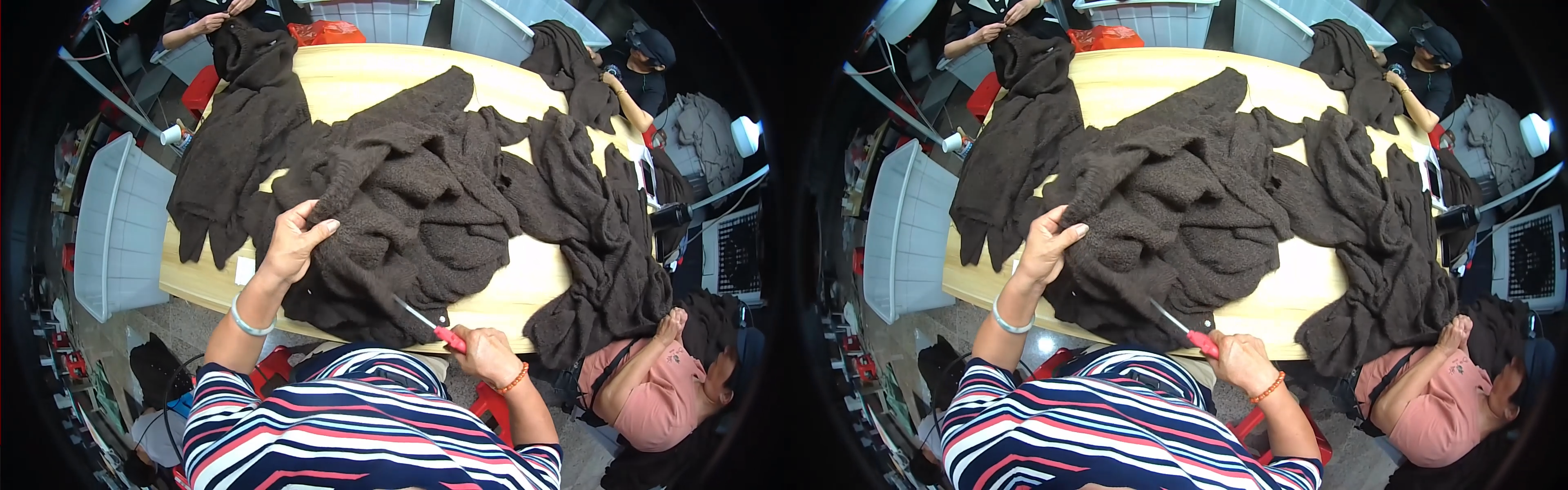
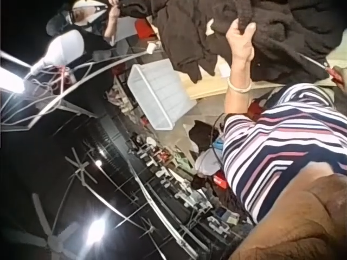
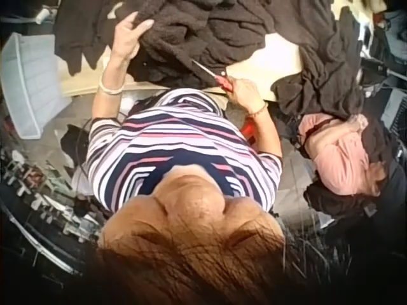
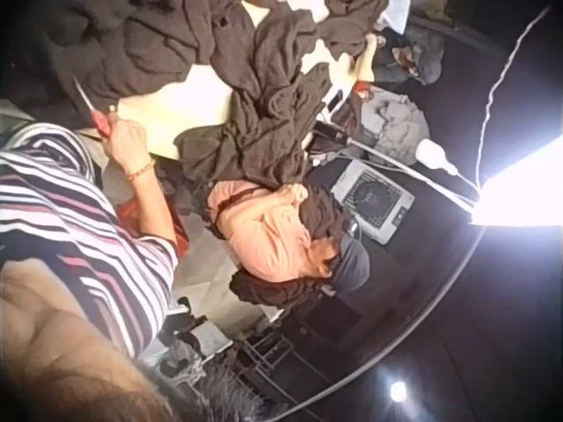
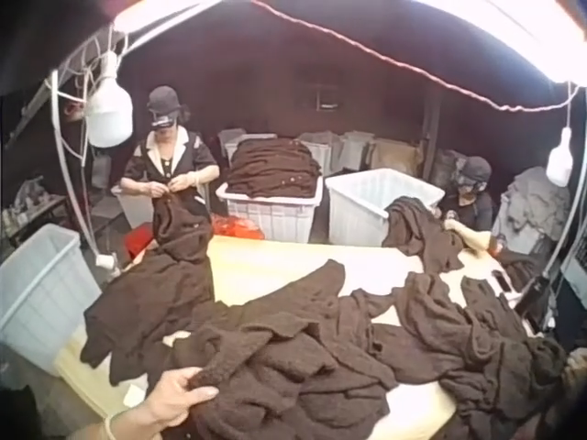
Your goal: Use scissors to trim loose threads from brown garments on a workbench in a factory setting.
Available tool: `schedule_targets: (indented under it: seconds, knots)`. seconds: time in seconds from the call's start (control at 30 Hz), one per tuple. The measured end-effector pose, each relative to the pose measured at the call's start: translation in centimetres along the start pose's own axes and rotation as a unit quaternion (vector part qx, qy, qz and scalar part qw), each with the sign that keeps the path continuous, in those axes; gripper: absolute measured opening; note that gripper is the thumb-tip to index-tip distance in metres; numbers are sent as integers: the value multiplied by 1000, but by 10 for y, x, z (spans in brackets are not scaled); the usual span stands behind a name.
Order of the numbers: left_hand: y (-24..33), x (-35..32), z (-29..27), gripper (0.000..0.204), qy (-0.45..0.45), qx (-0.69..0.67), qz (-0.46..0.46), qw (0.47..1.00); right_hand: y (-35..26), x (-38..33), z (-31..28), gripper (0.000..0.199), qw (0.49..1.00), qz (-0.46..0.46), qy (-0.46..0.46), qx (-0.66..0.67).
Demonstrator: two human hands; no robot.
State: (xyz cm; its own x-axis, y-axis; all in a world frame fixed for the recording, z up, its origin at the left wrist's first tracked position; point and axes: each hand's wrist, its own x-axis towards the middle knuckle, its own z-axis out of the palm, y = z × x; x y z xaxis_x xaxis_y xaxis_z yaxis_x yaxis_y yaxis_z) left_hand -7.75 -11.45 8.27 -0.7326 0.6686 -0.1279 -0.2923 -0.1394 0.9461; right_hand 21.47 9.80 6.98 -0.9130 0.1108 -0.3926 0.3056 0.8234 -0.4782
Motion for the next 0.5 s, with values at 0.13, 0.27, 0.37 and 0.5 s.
schedule_targets:
  seconds: [0.13, 0.27, 0.37, 0.5]
  knots:
    - [48, -25, 64, 34, -93, -45, -43, 994, -17, 3, 23, 28, 998, -23, -63, -11]
    - [72, -62, 107, 37, -292, 19, -103, 951, -14, 41, 55, 39, 984, -172, 39, -15]
    - [89, -70, 122, 29, -444, 65, -21, 893, -24, 45, 18, 39, 925, -224, 297, 81]
    - [85, -54, 149, 25, -524, 37, 19, 850, 12, 3, -24, 37, 916, -114, 254, 288]
